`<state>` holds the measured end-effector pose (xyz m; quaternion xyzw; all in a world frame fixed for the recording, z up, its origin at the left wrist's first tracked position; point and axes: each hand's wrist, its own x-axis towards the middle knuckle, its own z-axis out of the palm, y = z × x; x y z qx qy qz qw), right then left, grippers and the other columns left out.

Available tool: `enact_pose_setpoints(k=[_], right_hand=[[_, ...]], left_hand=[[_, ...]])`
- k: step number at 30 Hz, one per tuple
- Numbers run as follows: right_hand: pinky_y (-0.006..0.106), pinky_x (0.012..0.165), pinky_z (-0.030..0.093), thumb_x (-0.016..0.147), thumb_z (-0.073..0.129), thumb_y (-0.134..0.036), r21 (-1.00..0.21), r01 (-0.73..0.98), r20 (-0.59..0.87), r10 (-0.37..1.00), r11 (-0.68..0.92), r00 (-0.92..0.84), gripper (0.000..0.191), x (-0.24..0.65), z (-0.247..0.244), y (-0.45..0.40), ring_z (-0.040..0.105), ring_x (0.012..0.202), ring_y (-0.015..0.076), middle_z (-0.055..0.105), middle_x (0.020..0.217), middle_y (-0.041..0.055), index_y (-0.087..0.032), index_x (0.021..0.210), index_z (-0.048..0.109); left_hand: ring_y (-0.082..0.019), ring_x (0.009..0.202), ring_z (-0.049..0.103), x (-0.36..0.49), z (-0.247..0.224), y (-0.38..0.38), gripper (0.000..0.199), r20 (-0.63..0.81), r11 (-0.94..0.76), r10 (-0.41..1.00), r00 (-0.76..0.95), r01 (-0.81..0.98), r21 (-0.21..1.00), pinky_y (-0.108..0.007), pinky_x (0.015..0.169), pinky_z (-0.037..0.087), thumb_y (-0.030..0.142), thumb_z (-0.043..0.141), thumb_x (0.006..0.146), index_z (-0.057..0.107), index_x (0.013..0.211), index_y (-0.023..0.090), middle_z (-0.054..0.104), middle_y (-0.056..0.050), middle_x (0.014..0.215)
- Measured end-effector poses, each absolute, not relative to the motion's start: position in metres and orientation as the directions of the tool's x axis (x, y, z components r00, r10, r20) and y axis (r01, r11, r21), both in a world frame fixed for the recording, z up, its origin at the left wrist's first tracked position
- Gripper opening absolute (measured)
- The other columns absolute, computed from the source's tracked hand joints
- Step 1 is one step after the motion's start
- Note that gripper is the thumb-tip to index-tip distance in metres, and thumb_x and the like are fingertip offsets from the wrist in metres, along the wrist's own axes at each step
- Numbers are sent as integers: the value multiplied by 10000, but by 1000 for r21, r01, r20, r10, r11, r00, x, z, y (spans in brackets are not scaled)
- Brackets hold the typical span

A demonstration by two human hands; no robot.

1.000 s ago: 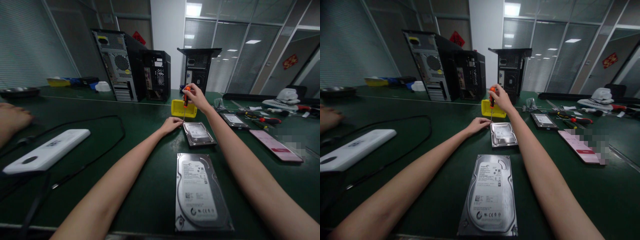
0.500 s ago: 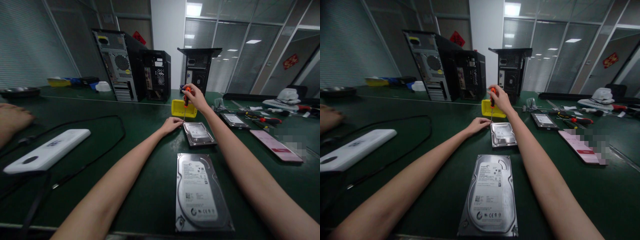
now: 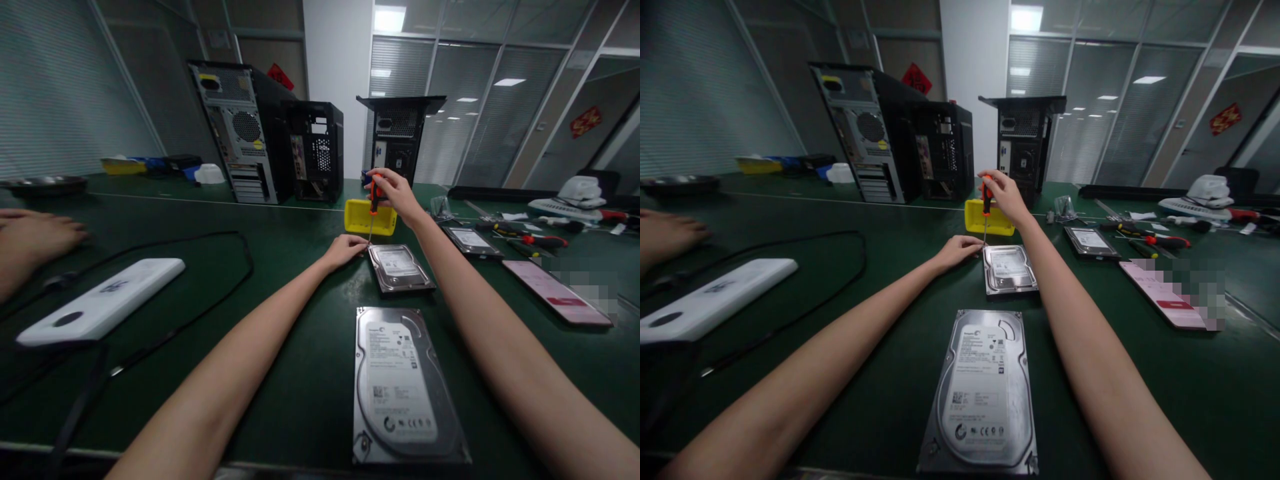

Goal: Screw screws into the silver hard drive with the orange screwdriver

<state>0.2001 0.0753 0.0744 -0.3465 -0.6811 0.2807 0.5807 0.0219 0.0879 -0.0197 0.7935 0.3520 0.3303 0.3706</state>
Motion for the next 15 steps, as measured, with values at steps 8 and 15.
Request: enact_pose_setpoints(k=[8, 15], right_hand=[[252, 612, 552, 774, 635, -554, -797, 130, 588, 807, 590, -54, 405, 195, 78, 73, 632, 764, 134, 632, 874, 27, -217, 988, 566], [239, 587, 542, 732, 676, -550, -794, 151, 593, 805, 589, -24, 404, 196, 79, 71, 632, 796, 155, 636, 830, 27, -212, 923, 566]], left_hand=[[-138, 714, 667, 22, -24, 93, 244, 284, -503, 792, 541, 314, 805, -246, 721, 521, 248, 621, 828, 743, 990, 113, 752, -78, 912], [-143, 732, 671, 22, -25, 94, 243, 284, -501, 782, 555, 287, 817, -258, 727, 529, 243, 617, 835, 740, 995, 109, 749, -93, 946]])
